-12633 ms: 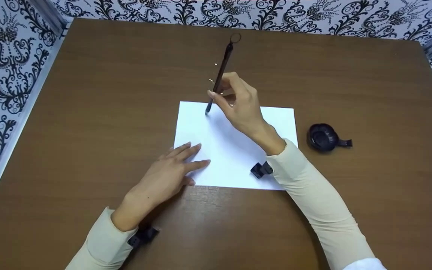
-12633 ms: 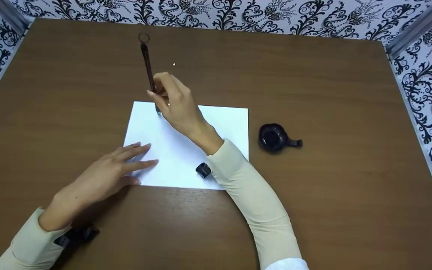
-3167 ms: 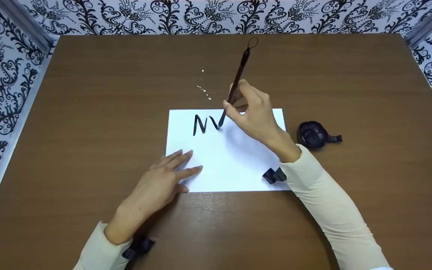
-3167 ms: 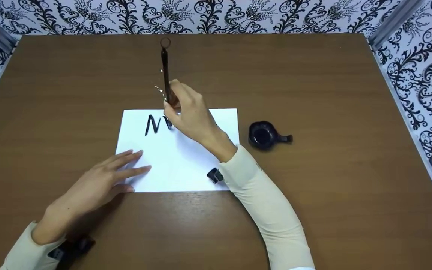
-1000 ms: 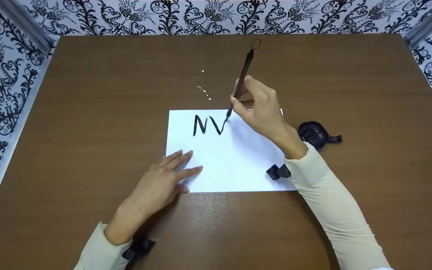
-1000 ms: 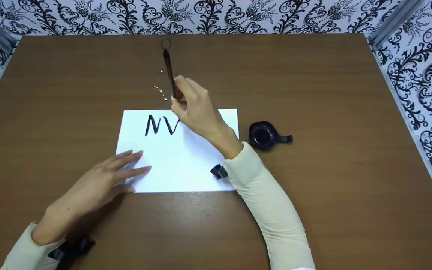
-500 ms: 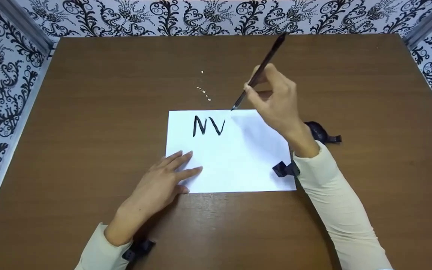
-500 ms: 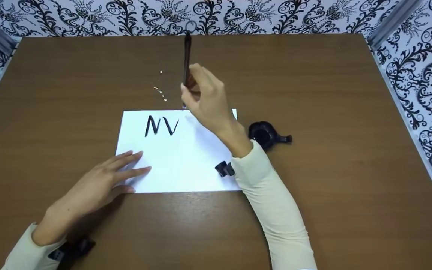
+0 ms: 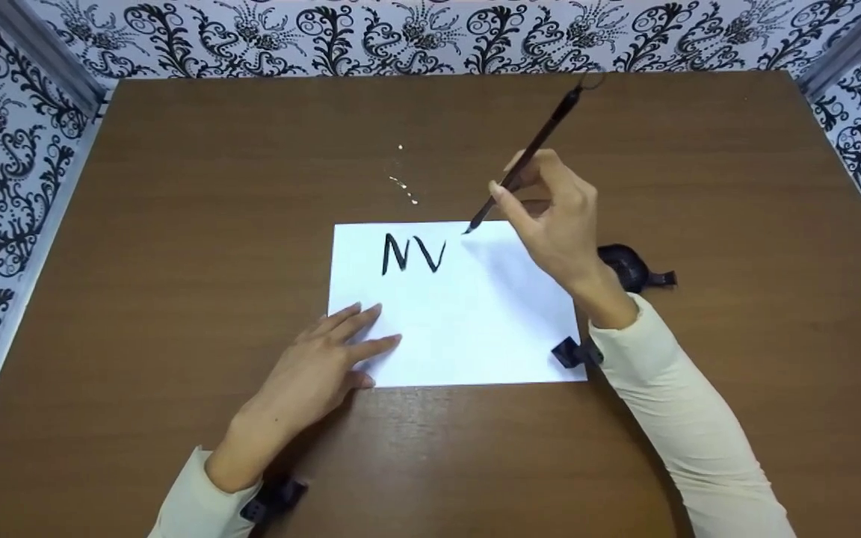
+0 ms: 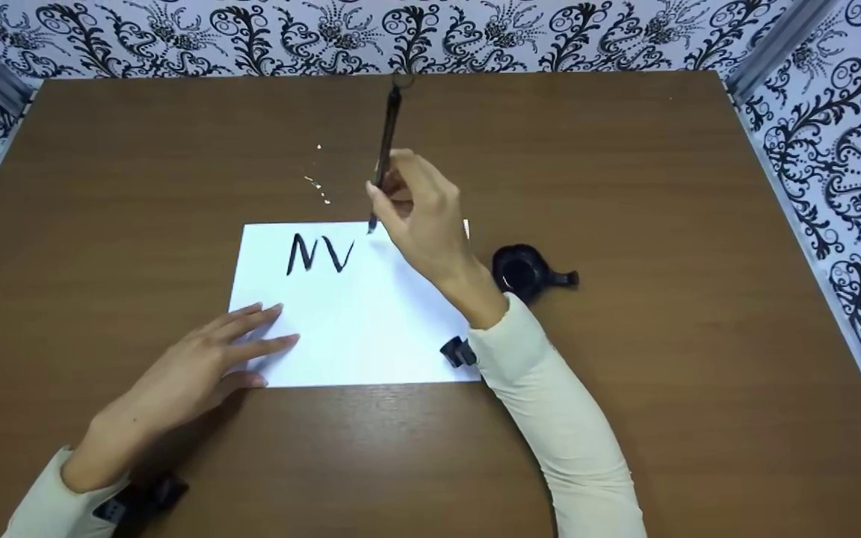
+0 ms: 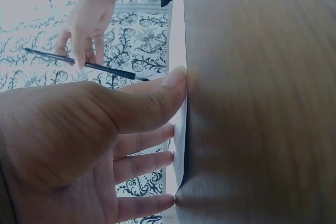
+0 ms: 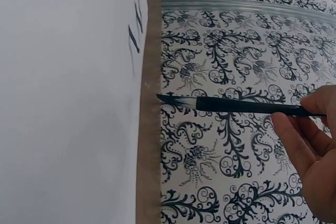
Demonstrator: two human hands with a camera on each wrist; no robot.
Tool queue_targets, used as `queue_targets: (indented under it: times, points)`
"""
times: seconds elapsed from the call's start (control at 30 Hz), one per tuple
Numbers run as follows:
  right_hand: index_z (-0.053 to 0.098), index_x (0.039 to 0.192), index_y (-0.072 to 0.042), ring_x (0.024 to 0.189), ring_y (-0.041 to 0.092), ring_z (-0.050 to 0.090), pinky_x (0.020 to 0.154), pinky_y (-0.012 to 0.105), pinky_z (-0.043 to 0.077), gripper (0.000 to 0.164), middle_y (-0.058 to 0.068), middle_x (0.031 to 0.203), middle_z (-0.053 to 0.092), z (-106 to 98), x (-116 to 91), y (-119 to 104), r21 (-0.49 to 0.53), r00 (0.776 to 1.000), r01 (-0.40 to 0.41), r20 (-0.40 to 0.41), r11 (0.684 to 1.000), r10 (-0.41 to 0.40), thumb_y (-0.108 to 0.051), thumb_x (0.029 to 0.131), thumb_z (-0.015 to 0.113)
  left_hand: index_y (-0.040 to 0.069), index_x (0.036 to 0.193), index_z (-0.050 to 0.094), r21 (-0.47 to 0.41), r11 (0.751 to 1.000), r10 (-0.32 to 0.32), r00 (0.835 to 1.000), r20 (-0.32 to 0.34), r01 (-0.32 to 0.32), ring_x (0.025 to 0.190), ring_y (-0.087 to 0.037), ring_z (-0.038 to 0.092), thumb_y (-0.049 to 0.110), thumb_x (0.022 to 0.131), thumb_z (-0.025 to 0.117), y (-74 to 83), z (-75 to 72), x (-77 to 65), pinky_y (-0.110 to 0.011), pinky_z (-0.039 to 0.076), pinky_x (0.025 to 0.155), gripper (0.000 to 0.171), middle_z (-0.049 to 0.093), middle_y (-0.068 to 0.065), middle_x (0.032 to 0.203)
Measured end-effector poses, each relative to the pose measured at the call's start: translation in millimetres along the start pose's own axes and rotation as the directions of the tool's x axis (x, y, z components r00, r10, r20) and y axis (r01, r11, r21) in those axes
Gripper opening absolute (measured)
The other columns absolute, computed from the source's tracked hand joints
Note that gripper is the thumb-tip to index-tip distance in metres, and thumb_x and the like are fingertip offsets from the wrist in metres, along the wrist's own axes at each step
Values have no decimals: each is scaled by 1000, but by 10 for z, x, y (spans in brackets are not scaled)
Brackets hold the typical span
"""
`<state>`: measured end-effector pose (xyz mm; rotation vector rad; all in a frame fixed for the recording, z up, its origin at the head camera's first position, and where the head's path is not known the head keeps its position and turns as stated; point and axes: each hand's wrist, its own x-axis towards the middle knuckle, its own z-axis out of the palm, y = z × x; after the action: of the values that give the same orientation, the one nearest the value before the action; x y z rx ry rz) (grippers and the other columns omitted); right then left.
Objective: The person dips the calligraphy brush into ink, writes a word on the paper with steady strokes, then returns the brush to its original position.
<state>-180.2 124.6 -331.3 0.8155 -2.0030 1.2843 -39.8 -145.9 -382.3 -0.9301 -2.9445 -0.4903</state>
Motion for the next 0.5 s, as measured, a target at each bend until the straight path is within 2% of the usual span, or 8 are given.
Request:
queue_targets:
  times: [0.23, 0.5]
  points:
    - [58, 92, -3, 69, 11, 59, 53, 23, 51, 18, 2, 74, 59, 81, -34, -3, -11, 1000, 2, -13, 1000, -2, -7, 77, 68, 24, 122, 57, -11, 1000, -6, 1000, -3, 6, 124, -31, 34, 26, 77, 68, -2, 3, -5, -56, 34, 90, 46, 40, -9, 136]
    - [55, 89, 2, 66, 19, 59, 52, 28, 51, 19, 11, 72, 57, 98, 13, -217, -11, 1000, 3, -22, 1000, -4, 5, 74, 67, 25, 122, 56, -5, 1000, -17, 1000, 4, 17, 124, -31, 34, 26, 78, 67, 3, 5, -6, -59, 36, 85, 46, 38, -8, 137]
